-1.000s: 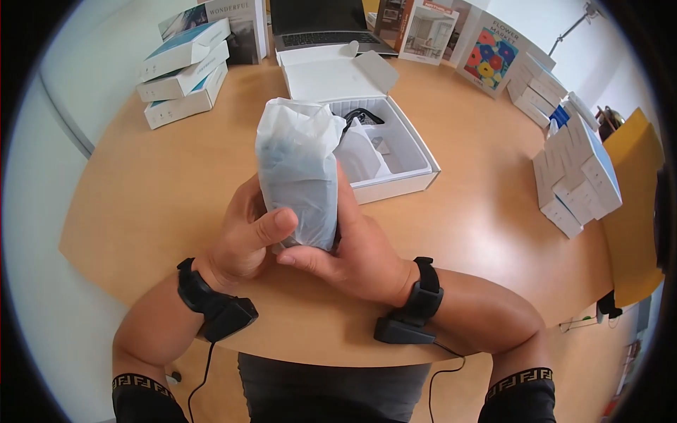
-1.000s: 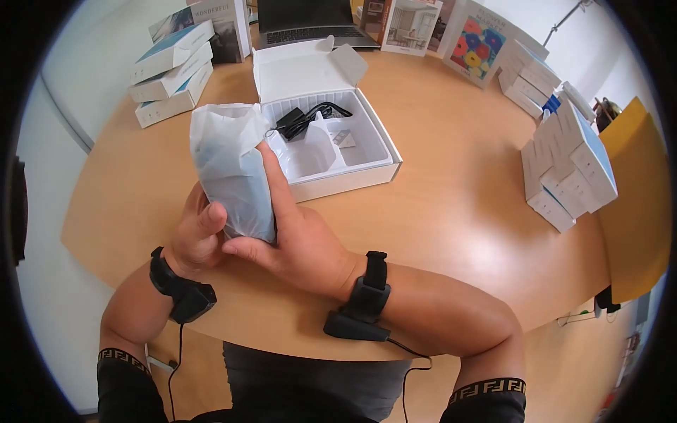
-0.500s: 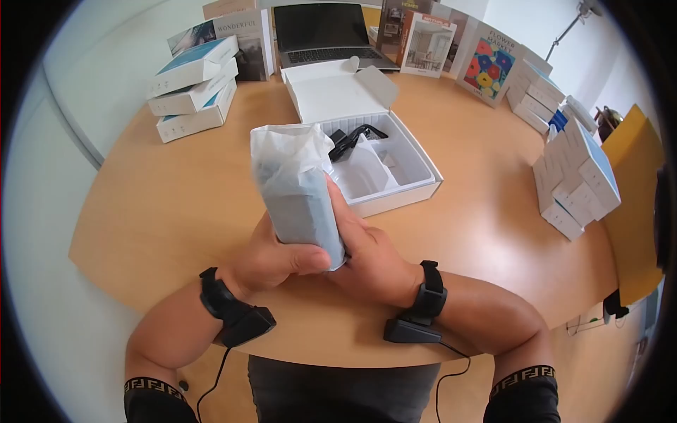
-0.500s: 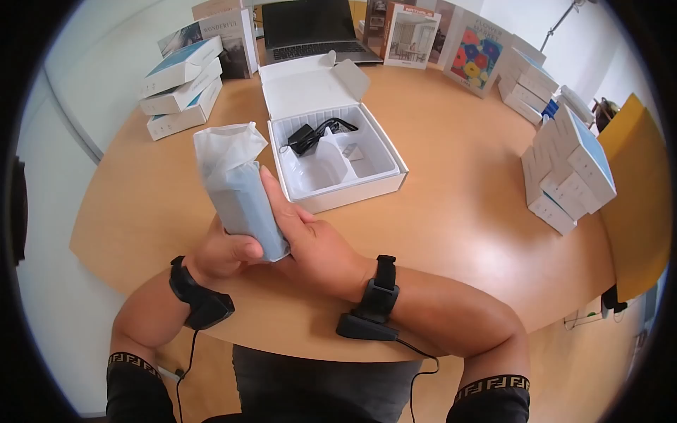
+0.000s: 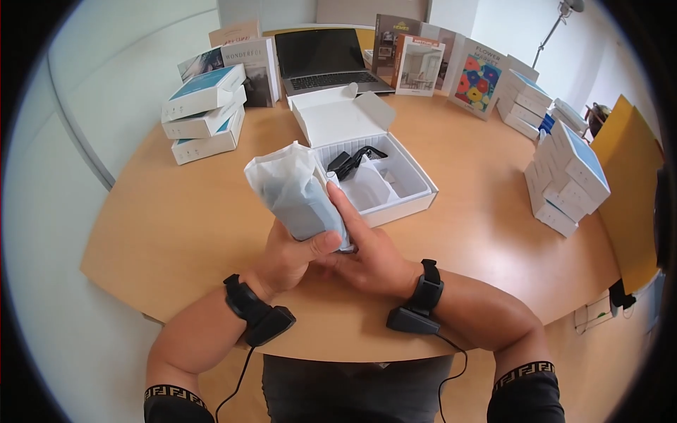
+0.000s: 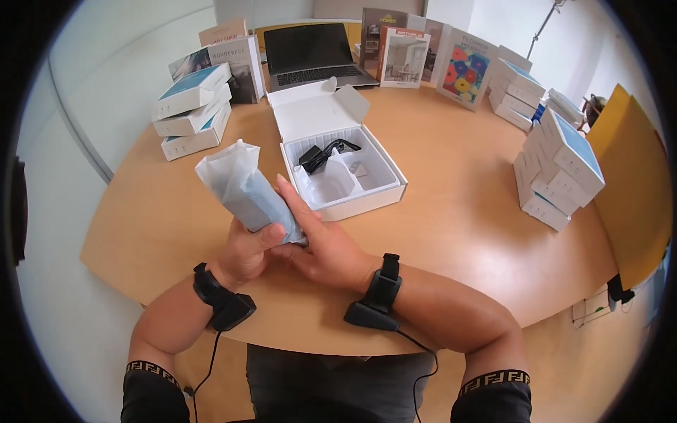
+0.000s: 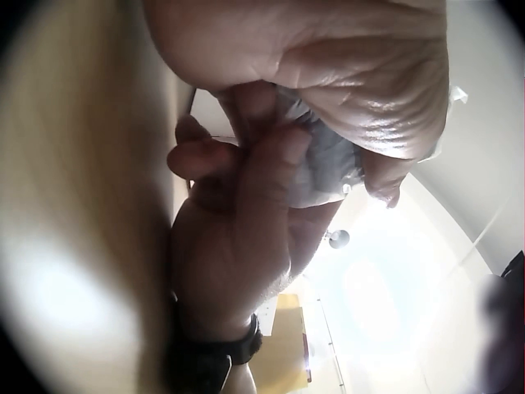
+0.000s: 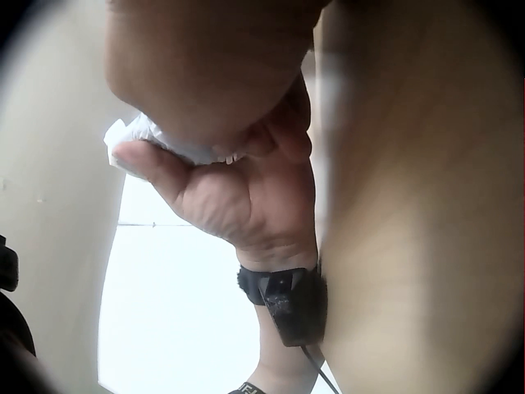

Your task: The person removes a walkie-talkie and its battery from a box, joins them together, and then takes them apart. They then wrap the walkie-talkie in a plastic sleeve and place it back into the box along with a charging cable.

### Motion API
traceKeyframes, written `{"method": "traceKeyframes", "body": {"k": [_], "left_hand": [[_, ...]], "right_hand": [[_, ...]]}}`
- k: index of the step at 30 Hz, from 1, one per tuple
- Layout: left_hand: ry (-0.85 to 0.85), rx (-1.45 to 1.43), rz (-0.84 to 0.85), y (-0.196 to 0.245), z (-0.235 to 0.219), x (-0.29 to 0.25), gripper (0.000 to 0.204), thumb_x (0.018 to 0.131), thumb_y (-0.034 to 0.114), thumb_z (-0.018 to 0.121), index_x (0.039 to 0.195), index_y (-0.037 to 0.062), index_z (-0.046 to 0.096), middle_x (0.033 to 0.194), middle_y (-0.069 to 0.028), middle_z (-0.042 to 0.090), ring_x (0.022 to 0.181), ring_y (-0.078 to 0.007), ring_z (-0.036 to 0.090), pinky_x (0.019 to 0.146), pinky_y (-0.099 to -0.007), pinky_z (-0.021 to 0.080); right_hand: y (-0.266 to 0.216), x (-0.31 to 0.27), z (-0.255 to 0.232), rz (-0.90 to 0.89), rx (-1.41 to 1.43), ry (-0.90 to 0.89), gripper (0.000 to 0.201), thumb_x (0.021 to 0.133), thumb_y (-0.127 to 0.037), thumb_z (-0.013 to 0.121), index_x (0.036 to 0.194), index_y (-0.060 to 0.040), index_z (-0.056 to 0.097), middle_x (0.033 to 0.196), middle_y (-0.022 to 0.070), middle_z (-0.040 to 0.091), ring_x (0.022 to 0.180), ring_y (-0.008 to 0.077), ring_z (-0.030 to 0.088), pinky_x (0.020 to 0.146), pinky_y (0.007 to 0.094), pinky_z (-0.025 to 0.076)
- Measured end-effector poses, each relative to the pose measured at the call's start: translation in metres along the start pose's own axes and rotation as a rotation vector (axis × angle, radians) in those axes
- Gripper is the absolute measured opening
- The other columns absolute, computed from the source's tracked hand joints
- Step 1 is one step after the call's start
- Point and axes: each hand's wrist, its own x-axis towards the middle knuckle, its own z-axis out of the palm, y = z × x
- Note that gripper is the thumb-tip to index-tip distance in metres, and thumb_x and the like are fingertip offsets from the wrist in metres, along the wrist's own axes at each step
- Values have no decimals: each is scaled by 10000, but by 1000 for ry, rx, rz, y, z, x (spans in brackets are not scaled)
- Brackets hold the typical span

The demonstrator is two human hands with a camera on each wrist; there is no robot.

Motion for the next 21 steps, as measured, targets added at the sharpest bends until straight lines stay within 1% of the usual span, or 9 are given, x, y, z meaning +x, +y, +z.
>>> {"method": "traceKeyframes", "body": {"k": [4,6,7,9,11,15,18,19,21], "left_hand": [[-51,177,9,4,-7,-3,509,879,202,778,1285,40,518,1104,-57,630,1026,-174,613,903,-336,522],[-80,212,32,13,-4,-3,539,856,223,791,1267,36,497,1162,-110,651,1060,-243,634,939,-375,516],[-75,216,33,12,-6,-2,539,856,223,791,1267,36,497,1162,-110,651,1060,-243,634,939,-375,516],[-68,129,25,8,-8,3,455,858,178,759,1220,48,517,1184,-122,648,1008,-248,649,897,-382,527],[40,25,-29,9,-1,2,379,861,138,724,1179,58,536,1200,-132,647,941,-242,663,866,-384,536],[-32,99,-24,3,-4,8,466,866,142,735,1275,55,530,1237,-145,639,932,-232,668,847,-378,543],[-8,183,43,1,-2,12,395,860,170,780,1197,14,647,1110,-82,696,917,-161,664,860,-328,534],[4,224,21,3,-2,12,383,856,190,787,1171,15,658,1079,-76,702,912,-161,662,858,-324,530],[17,258,-3,4,0,13,373,852,210,794,1144,16,668,1048,-69,708,907,-160,660,856,-320,527]], "right_hand": [[-18,-2,-7,-19,-92,-45,947,917,-165,729,1609,-115,83,1370,245,544,1153,393,608,962,403,499],[-25,-4,-10,-23,55,-8,779,918,-161,726,1562,-79,295,1216,215,649,1049,312,671,892,362,536],[-25,-6,-15,-26,58,-12,779,918,-161,726,1562,-79,295,1216,215,649,1049,312,671,892,362,536],[-24,-6,-32,-65,-245,117,526,908,-138,725,1392,-34,548,1035,174,716,903,226,711,803,317,559],[-27,24,-53,-20,-276,407,324,902,-109,709,1211,-21,669,897,139,733,799,180,717,731,292,567],[-14,74,-85,-17,-470,351,316,874,-82,680,1186,-30,672,978,146,733,884,245,719,792,335,570],[-8,100,-94,194,-793,-106,368,814,-93,632,1177,-82,695,1162,148,690,1086,363,637,949,425,511],[-2,106,-95,198,-793,-100,368,814,-93,632,1177,-82,695,1162,148,690,1086,363,637,949,425,511],[18,116,-96,129,-881,-376,361,813,-110,643,1170,-111,703,1159,153,669,1092,360,629,928,433,514]]}}
